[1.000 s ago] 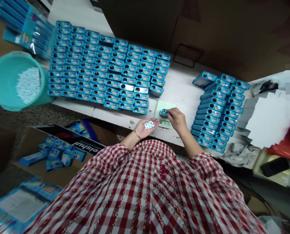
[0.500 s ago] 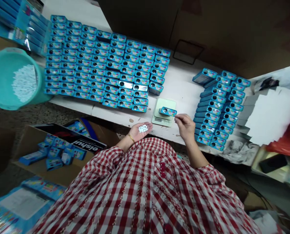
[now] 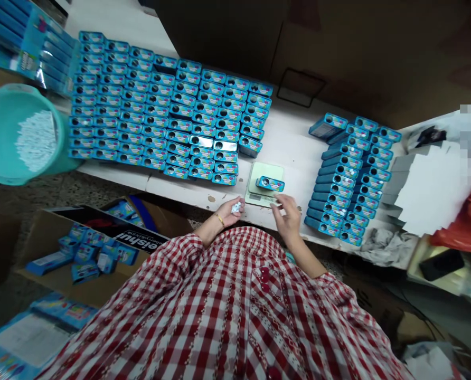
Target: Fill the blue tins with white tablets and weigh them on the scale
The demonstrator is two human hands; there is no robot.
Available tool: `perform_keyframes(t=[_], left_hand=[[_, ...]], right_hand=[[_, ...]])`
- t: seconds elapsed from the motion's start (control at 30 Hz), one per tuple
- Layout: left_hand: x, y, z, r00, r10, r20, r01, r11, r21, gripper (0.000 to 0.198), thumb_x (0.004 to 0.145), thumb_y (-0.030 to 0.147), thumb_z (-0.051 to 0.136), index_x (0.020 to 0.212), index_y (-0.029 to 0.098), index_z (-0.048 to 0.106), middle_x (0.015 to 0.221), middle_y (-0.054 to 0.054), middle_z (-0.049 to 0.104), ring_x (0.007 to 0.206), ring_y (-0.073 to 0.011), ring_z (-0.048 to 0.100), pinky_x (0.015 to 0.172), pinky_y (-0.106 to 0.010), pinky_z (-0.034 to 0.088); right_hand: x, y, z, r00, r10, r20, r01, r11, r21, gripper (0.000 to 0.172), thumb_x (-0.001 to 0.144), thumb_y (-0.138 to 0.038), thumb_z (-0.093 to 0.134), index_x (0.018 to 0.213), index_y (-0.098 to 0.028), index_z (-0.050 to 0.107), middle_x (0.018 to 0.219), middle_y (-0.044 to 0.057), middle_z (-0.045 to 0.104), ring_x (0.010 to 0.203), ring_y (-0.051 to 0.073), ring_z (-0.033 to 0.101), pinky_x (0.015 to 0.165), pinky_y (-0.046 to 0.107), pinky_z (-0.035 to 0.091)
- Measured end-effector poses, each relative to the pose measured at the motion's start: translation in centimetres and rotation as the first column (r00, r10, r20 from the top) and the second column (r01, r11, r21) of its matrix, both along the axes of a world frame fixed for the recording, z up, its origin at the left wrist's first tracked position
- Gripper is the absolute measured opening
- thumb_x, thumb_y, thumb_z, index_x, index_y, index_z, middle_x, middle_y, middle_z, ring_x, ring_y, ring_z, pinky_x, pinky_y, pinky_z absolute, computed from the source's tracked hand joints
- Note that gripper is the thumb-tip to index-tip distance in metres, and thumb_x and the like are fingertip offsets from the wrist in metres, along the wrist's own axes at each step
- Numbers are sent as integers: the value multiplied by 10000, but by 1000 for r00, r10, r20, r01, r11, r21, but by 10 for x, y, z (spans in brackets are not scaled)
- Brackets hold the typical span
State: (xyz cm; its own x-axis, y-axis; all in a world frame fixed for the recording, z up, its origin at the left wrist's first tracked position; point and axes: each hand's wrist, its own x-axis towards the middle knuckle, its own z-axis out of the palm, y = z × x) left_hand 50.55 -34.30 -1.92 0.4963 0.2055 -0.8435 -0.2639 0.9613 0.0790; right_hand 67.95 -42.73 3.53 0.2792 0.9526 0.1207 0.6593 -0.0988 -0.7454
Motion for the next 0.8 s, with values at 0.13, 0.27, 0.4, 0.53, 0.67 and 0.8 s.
perform_keyframes(t=[0.13,0.27,0.4,0.53,0.67,0.8], left_hand=[[26,19,-21,940,0,-341,71,978,195,68,790,140,516,784,108,577,483,44,444,375,-28,358,351,-137,198],[56,20,-37,887,35,-460,110,952,284,70,760,130,541,754,130,610,412,67,418,383,-55,349,404,-174,239],[81,16,-42,888,2,-461,177,922,345,105,669,55,598,684,140,658,443,39,513,498,-94,454,514,-197,330],[89,21,-43,894,-38,-447,219,907,361,116,639,36,619,616,143,660,442,31,520,510,-97,447,509,-193,329],[65,25,-37,896,-76,-438,232,920,317,33,694,134,629,716,124,651,428,43,467,402,-58,355,395,-177,234],[32,19,-27,938,-160,-309,244,935,257,146,684,186,661,798,99,634,507,23,491,392,-34,378,343,-145,174]], right_hand=[[33,25,-12,941,92,325,-65,993,-94,488,817,-301,527,1283,-197,424,1220,133,482,1105,279,434,899,463,421],[43,50,-18,883,268,384,-183,953,-244,448,836,-237,460,1278,-172,428,1134,133,526,1016,283,444,839,444,439],[44,77,-12,890,234,391,-179,969,-172,436,850,-256,426,1280,-184,424,1108,124,520,996,283,426,846,443,430],[30,118,-17,873,262,411,-221,964,-147,424,831,-236,464,1254,-206,455,1065,113,543,947,271,447,831,421,445],[5,144,-38,879,283,384,-210,952,-221,400,822,-189,483,1221,-174,495,1100,124,559,981,259,465,835,388,462],[20,136,-55,918,242,314,-193,964,-180,345,862,-193,430,1193,-173,522,1178,96,554,1048,206,492,893,346,452]])
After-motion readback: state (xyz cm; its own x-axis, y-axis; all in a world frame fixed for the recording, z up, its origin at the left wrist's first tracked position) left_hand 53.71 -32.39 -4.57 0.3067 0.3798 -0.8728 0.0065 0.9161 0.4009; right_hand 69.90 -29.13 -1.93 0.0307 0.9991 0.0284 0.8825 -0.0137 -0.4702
